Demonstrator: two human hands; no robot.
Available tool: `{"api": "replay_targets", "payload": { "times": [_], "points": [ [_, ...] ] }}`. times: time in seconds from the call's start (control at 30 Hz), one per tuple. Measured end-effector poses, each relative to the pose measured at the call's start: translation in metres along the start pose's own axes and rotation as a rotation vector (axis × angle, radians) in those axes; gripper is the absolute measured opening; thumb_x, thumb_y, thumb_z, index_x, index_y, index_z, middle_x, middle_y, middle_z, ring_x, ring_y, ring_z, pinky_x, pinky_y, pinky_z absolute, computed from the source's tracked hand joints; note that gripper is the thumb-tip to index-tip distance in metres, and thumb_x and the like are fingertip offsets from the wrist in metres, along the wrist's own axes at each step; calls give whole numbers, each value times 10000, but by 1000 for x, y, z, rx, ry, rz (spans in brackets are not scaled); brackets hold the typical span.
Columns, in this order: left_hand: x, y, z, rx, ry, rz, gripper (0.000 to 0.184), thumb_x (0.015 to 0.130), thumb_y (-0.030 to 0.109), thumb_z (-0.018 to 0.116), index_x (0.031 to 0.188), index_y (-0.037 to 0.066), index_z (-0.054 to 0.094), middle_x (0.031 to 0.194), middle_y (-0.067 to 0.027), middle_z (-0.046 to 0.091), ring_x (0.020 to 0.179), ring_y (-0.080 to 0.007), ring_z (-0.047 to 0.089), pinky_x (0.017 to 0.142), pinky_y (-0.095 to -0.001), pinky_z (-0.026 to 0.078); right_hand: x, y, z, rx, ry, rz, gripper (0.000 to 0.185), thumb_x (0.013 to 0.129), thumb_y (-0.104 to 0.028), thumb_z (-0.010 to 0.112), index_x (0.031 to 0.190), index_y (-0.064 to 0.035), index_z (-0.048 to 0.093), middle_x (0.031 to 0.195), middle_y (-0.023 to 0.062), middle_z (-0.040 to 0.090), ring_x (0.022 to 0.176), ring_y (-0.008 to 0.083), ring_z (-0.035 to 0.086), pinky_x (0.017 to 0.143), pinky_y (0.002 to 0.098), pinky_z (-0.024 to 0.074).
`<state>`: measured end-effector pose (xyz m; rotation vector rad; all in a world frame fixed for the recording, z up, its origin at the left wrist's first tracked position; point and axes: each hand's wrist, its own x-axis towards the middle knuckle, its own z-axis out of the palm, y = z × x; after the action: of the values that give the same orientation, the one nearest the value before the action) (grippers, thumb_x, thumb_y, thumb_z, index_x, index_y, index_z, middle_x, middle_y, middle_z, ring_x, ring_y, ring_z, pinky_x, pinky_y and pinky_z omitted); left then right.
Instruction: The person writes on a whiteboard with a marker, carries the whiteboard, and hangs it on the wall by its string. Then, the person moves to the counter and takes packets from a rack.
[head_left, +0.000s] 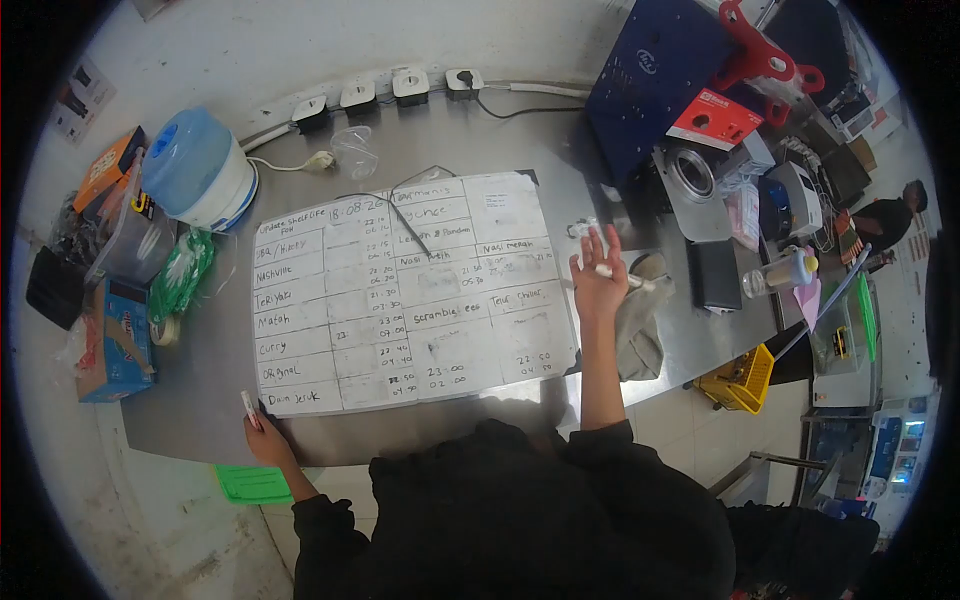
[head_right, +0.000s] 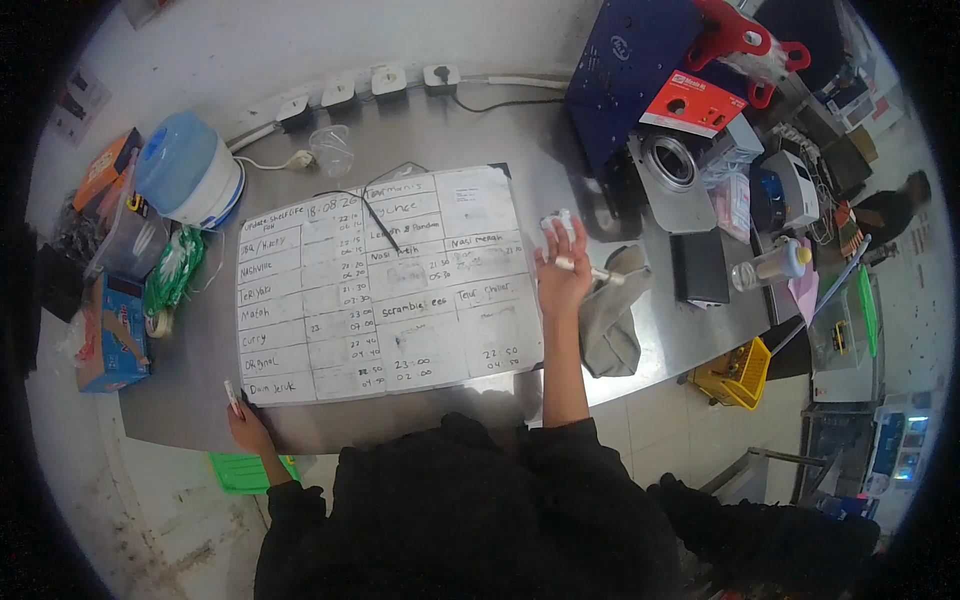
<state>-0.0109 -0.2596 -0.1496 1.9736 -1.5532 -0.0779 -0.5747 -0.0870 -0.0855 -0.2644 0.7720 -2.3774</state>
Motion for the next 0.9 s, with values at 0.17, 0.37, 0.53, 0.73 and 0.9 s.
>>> {"api": "replay_targets", "payload": {
  "times": [0.17,0.37,0.53,0.73,0.9],
  "points": [
    [2,-7,2,-32,1,38,306,893,313,517,914,15,582,766,-180,592,680,-355,554,609,-422,423,-11,-6,-2,108,36,-6,541,853,-121,443,1352,-323,382,1449,46,318,1316,180,296,1004,453,316],
    [-2,4,-3,-4,3,37,283,893,292,517,887,15,575,749,-173,584,667,-351,547,603,-419,419,-16,-7,-12,265,13,34,472,923,-204,446,1357,-373,368,1453,20,313,1318,186,290,1006,490,314],
    [-2,7,-6,-23,-7,30,283,892,297,513,854,22,569,732,-161,576,654,-342,539,590,-414,412,-17,-3,-15,279,3,43,432,939,-284,448,1356,-367,374,1440,23,327,1305,186,298,993,489,330],
    [0,3,-3,5,-12,20,287,891,298,513,857,18,568,735,-162,576,662,-343,538,599,-419,415,-16,4,-13,365,-9,176,409,933,-404,436,1300,-222,447,1363,67,409,1180,192,434,858,407,426],
    [-1,8,-6,2,-21,15,297,892,308,511,875,19,572,748,-164,584,665,-342,548,597,-424,414,4,28,-36,-512,109,115,367,930,-421,437,777,-100,530,622,-25,499,508,99,460,464,235,341]
  ]
}}
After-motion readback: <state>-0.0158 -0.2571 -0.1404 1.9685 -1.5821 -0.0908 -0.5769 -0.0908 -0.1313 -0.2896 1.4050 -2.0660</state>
